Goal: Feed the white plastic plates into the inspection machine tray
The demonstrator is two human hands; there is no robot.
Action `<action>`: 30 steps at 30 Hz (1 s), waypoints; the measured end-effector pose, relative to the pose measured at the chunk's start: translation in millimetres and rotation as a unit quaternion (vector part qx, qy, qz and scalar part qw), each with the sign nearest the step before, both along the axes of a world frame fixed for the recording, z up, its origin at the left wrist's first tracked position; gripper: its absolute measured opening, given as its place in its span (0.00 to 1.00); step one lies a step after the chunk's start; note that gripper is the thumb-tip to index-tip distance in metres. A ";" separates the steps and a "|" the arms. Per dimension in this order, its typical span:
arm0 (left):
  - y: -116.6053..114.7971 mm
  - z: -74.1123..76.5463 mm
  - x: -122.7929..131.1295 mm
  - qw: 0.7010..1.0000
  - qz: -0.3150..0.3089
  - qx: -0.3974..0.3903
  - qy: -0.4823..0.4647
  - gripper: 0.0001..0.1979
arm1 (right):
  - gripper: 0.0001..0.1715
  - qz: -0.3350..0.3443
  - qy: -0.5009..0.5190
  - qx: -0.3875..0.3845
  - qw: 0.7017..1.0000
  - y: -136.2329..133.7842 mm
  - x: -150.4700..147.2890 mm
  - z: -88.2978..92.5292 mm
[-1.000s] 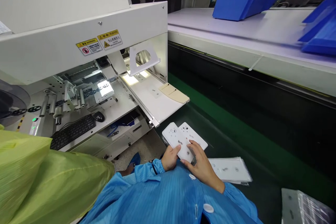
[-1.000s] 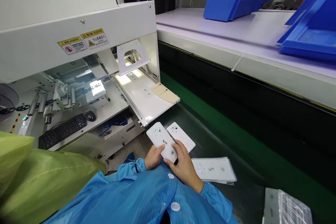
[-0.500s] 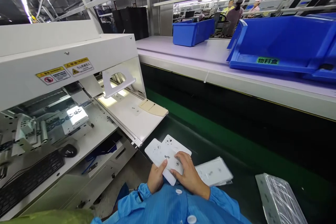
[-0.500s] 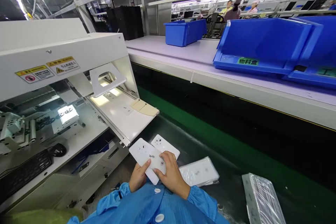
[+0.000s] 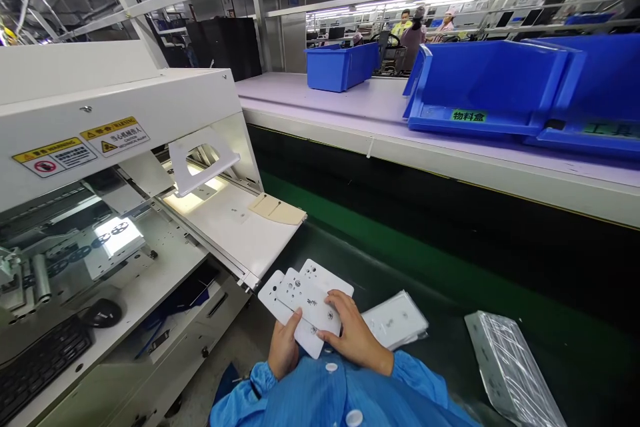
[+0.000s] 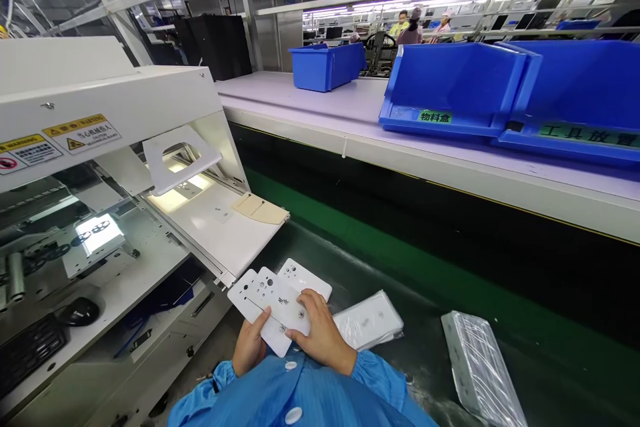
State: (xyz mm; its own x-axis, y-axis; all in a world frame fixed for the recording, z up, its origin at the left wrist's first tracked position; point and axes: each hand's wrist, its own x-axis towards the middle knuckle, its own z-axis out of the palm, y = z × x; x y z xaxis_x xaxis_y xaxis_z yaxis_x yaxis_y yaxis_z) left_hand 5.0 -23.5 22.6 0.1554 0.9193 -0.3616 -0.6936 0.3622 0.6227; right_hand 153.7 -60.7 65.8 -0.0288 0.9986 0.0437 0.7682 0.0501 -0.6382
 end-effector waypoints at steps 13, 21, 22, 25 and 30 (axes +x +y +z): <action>4.9 -2.8 -6.0 0.998 -0.038 0.052 0.010 0.29 | 0.30 0.031 -0.070 0.082 0.994 8.9 1.1 -16.0; 12.7 -0.7 -17.3 0.998 -0.030 0.064 -0.007 0.29 | 0.29 0.069 -0.086 0.119 0.987 20.9 -5.2 -26.7; 13.7 -2.2 -18.7 0.997 -0.028 0.066 -0.006 0.28 | 0.29 0.073 -0.087 0.119 0.986 22.6 -6.4 -27.0; 16.8 -8.9 -22.0 0.997 -0.026 0.070 0.001 0.26 | 0.28 0.080 -0.086 0.115 0.986 27.7 -9.4 -28.1; 22.5 -15.7 -24.0 0.998 -0.022 0.062 -0.007 0.26 | 0.28 0.081 -0.078 0.092 0.989 34.1 -11.4 -28.9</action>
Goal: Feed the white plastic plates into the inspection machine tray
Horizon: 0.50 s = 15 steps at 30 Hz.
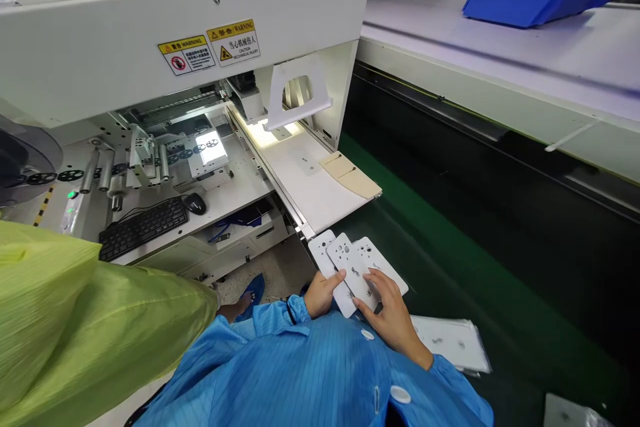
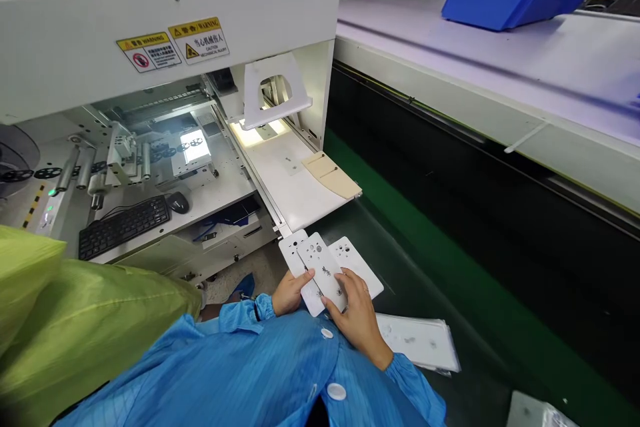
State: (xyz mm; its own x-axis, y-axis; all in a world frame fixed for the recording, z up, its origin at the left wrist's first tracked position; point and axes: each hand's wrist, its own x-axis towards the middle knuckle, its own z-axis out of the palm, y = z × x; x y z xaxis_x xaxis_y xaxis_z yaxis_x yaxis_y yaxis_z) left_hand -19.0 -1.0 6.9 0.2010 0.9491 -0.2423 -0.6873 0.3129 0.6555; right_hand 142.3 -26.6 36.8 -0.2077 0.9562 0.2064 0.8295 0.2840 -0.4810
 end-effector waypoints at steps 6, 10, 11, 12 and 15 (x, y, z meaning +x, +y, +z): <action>7.3 4.4 1.6 1.000 -0.005 -0.006 -0.010 0.27 | 0.27 -0.007 0.005 0.000 1.000 5.1 2.1 1.1; 11.5 6.6 3.6 1.000 -0.016 -0.014 -0.018 0.27 | 0.27 -0.014 0.002 0.001 1.000 7.3 4.8 1.4; 12.5 6.6 4.2 1.000 -0.017 -0.015 -0.019 0.27 | 0.27 -0.017 0.002 0.001 1.000 7.7 5.4 1.1; 13.5 6.4 4.8 1.000 -0.017 -0.016 -0.019 0.28 | 0.27 -0.019 0.003 0.002 1.000 8.2 6.1 0.6; 16.4 5.7 6.4 1.000 -0.014 -0.012 -0.017 0.28 | 0.27 -0.026 0.006 0.006 1.000 9.6 7.8 -1.2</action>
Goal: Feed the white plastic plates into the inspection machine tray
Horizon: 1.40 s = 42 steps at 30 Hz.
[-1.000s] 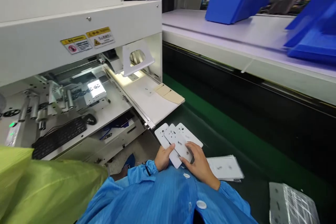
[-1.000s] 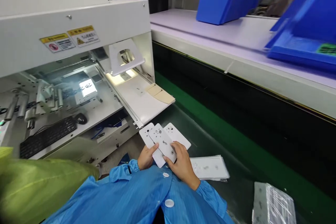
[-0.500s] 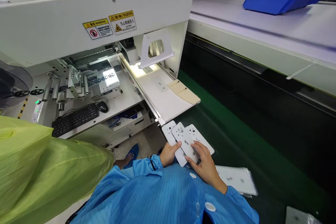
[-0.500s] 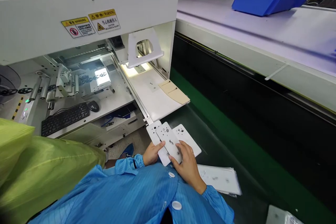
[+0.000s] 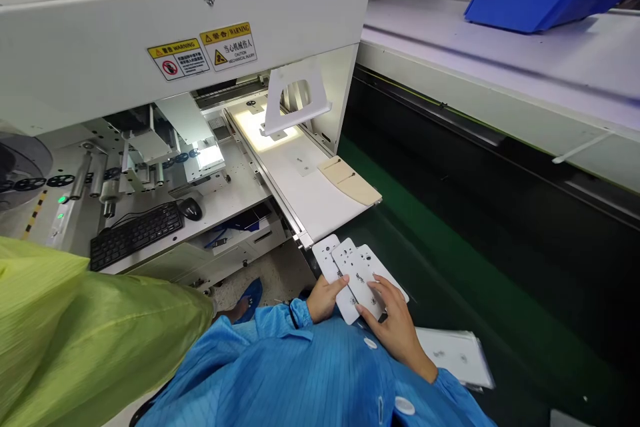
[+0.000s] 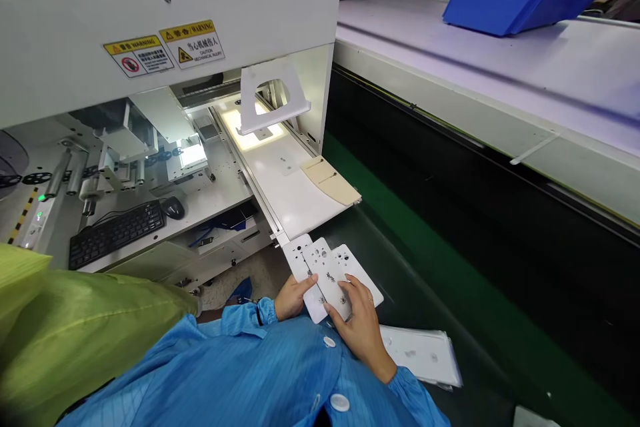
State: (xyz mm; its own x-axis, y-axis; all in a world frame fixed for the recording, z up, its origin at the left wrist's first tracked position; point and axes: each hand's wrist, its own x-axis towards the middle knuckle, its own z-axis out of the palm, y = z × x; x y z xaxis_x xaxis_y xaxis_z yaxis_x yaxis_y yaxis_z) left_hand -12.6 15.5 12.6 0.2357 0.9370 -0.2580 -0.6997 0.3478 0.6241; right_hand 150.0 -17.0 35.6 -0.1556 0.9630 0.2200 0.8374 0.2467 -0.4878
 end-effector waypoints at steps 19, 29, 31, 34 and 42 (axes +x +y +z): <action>1.3 -2.2 2.9 1.000 0.004 0.000 0.007 0.29 | 0.27 -0.002 0.013 -0.015 1.000 1.8 3.6 -3.4; -0.7 -7.2 1.8 1.000 0.024 -0.008 0.013 0.30 | 0.27 0.002 0.019 -0.031 0.999 3.4 -1.3 -1.6; -0.6 -7.8 1.7 0.999 0.030 -0.011 0.012 0.29 | 0.27 -0.001 0.019 -0.031 0.999 4.8 -2.3 -1.4; -0.4 -9.9 0.7 0.999 0.038 -0.014 0.011 0.28 | 0.27 -0.002 0.017 -0.023 1.000 8.5 -2.9 -2.1; -1.1 -13.2 -7.9 0.997 0.050 -0.049 0.016 0.23 | 0.26 -0.004 -0.005 0.004 1.000 31.8 -5.8 3.7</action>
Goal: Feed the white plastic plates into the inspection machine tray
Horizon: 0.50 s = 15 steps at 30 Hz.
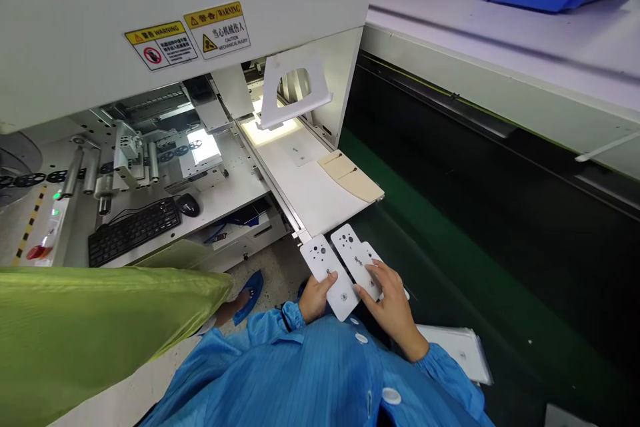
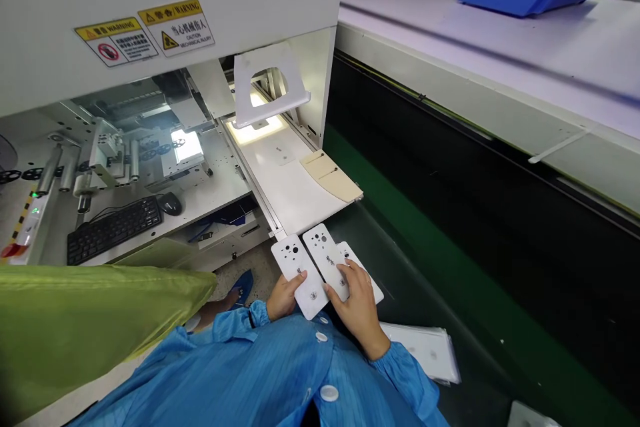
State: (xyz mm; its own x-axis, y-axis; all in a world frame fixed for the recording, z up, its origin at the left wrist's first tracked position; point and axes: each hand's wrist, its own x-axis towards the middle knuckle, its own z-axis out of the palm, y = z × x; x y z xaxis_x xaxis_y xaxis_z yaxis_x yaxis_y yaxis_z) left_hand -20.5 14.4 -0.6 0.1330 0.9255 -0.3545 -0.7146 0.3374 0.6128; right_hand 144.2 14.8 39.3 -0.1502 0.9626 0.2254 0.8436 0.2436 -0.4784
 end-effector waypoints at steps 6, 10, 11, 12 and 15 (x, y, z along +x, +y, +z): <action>2.6 4.4 -4.5 0.999 -0.024 -0.023 -0.022 0.23 | 0.23 -0.004 -0.052 -0.002 0.999 49.0 -15.8 12.1; 5.2 3.3 -9.1 0.999 -0.021 -0.023 -0.022 0.23 | 0.22 -0.003 -0.118 -0.007 0.993 94.3 -35.5 17.2; 5.8 3.2 -11.0 0.999 -0.018 -0.026 -0.024 0.23 | 0.22 -0.001 -0.137 -0.009 0.990 105.2 -40.8 17.9; 6.3 3.2 -13.0 0.999 -0.013 -0.029 -0.026 0.23 | 0.23 0.000 -0.157 -0.013 0.987 115.4 -46.0 18.4; 8.0 4.6 -19.2 0.998 0.010 -0.048 -0.035 0.23 | 0.25 -0.002 -0.207 -0.028 0.978 141.0 -60.5 18.4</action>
State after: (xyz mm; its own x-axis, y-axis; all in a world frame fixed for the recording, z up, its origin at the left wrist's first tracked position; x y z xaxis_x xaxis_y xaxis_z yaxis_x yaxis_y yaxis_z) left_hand -39.8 22.4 4.1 0.1421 0.8909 -0.4314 -0.7620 0.3767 0.5268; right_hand 83.8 155.8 57.8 -0.2132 0.9725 0.0939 0.9688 0.2229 -0.1080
